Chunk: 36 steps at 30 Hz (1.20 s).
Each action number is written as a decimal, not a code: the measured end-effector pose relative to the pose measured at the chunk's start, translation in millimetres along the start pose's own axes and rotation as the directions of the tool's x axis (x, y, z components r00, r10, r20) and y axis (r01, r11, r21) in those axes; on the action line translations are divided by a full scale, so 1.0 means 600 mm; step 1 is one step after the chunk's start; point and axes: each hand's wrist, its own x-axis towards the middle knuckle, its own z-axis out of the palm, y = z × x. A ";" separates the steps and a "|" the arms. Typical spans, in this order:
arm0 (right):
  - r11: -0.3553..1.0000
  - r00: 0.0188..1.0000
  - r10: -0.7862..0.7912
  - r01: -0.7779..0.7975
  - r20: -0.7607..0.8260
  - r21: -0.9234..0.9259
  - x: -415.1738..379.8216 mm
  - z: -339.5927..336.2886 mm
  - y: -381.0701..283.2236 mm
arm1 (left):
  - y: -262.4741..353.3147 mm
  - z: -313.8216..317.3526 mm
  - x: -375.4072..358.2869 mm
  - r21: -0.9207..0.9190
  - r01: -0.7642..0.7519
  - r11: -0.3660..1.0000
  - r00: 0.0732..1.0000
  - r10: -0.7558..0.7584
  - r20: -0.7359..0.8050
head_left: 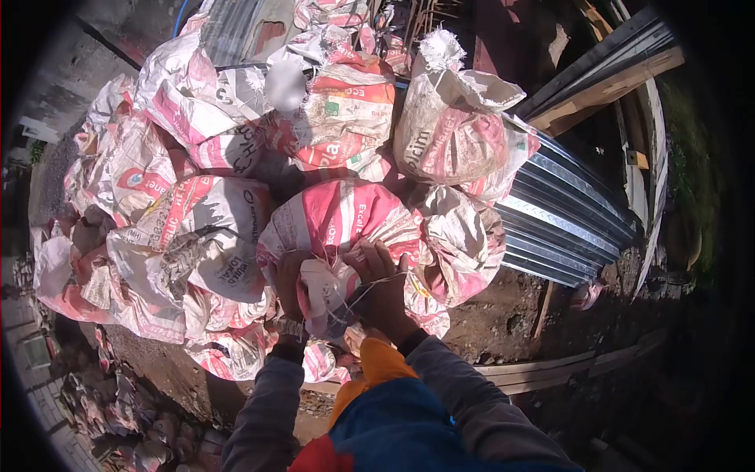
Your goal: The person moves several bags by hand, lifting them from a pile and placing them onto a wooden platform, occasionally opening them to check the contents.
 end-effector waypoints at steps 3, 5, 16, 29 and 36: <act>0.997 0.997 -0.013 0.007 -0.078 -0.078 -0.005 0.035 0.006 | 0.005 0.002 -0.007 -0.021 -0.010 1.000 1.000 0.010 -0.013; 0.994 0.987 -0.071 0.058 -0.141 -0.091 0.003 0.035 0.013 | 0.003 0.003 -0.008 -0.032 -0.018 0.999 1.000 0.018 -0.022; 0.997 0.986 -0.060 0.051 -0.157 -0.061 0.016 0.044 0.011 | -0.009 0.026 -0.002 -0.104 -0.039 0.994 0.995 0.029 -0.099; 0.927 0.996 -0.069 0.044 0.055 0.371 -0.080 0.097 0.112 | 0.016 -0.056 -0.090 -0.494 0.219 0.841 0.915 -0.353 -0.197; 0.983 0.979 -0.040 0.074 -0.201 0.166 -0.267 0.084 -0.010 | -0.127 -0.015 -0.715 -0.373 0.623 0.688 0.776 -0.604 0.184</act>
